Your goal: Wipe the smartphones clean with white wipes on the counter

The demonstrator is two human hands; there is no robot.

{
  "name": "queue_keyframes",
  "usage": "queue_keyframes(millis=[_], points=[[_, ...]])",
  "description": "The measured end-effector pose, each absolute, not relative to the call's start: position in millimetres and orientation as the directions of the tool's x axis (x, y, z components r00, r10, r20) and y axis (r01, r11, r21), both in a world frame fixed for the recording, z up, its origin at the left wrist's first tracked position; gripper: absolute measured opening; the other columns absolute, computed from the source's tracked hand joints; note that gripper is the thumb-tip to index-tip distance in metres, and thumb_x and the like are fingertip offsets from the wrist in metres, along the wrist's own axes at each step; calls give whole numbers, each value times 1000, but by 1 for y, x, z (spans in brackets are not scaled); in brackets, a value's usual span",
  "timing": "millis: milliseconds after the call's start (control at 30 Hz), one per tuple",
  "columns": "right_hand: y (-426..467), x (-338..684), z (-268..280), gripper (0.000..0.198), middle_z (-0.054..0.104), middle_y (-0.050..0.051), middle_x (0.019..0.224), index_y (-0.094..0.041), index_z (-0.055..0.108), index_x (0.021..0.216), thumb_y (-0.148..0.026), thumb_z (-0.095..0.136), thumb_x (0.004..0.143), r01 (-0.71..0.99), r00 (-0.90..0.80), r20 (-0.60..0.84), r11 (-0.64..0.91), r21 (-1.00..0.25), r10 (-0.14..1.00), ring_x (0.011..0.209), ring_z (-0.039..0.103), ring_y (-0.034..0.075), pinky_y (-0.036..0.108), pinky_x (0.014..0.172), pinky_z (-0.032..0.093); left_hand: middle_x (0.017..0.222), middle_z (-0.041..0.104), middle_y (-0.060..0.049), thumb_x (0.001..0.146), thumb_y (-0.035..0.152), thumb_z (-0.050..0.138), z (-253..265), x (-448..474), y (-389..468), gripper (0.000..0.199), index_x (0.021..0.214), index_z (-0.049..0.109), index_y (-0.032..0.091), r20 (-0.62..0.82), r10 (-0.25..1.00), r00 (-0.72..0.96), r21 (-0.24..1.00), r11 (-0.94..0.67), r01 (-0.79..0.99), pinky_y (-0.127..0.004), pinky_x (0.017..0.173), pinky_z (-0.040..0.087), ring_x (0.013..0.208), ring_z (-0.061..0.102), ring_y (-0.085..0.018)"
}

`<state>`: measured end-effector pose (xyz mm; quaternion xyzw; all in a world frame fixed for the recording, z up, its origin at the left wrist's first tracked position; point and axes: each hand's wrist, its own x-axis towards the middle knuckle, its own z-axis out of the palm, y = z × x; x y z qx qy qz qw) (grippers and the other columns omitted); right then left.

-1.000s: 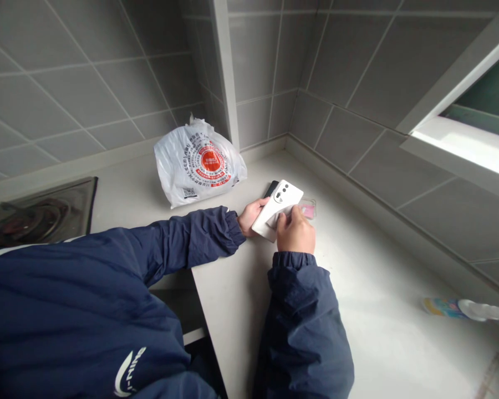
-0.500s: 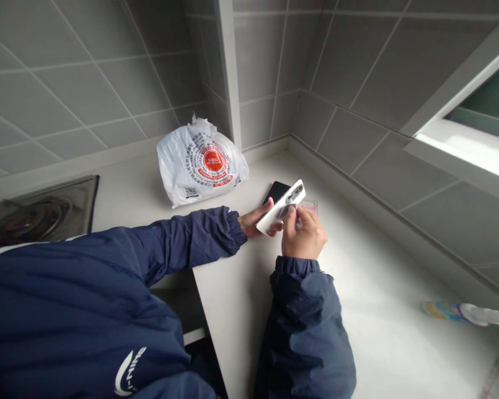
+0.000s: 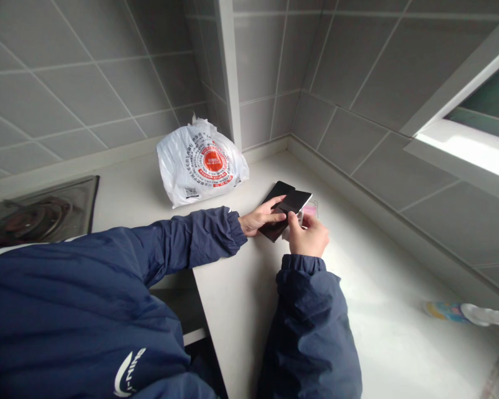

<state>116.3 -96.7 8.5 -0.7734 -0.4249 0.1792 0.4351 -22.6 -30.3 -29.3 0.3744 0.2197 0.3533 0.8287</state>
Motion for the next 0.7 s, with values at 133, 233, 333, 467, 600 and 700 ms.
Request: queue_keyframes(millis=[133, 233, 333, 467, 600, 700], points=[[-96, 121, 6, 45, 75, 7, 73, -17, 82, 89, -55, 68, 69, 499, 617, 98, -292, -816, 781, 69, 66, 23, 33, 66, 46, 117, 70, -7, 86, 35, 76, -31, -24, -30, 60, 141, 55, 23, -165, 698, 697, 720, 569, -398, -28, 87, 52, 90, 69, -14], [-95, 128, 1, 47, 75, 7, 73, -15, 83, 93, -52, 69, 68, 453, 646, 99, -276, -847, 756, 68, 66, 22, 32, 66, 48, 111, 71, -5, 90, 38, 69, -32, -28, -27, 52, 138, 57, 25, -170, 619, 766, 676, 639, -366, -29, 81, 57, 86, 71, -15], [-93, 134, -6, 50, 77, 9, 73, -13, 83, 96, -51, 70, 67, 422, 675, 108, -262, -868, 730, 67, 68, 23, 33, 66, 50, 108, 73, -8, 93, 47, 60, -34, -32, -23, 54, 143, 52, 26, -179, 432, 884, 657, 721, -220, -40, 75, 62, 89, 74, -24], [-92, 135, -16, 50, 80, 11, 81, -14, 83, 101, -50, 71, 68, 403, 669, 107, -239, -883, 735, 74, 72, 26, 35, 69, 54, 105, 75, -14, 96, 57, 45, -37, -34, -17, 58, 138, 57, 18, -215, 266, 940, 598, 796, -89, -48, 71, 64, 94, 74, -30], [-93, 133, -16, 42, 80, 10, 82, -17, 83, 100, -47, 69, 74, 455, 703, 198, -218, -864, 683, 77, 75, 28, 39, 77, 57, 112, 74, -18, 97, 58, 41, -35, -34, -15, 62, 137, 58, 15, -176, 270, 947, 588, 800, -119, -50, 71, 64, 100, 73, -33], [-96, 132, -8, 39, 80, 11, 84, -14, 83, 101, -42, 67, 79, 493, 753, 335, -148, -857, 567, 78, 76, 26, 38, 79, 59, 120, 72, -19, 97, 57, 40, -31, -34, -16, 63, 143, 54, 17, -113, 268, 957, 588, 794, -153, -49, 72, 64, 110, 71, -36]])
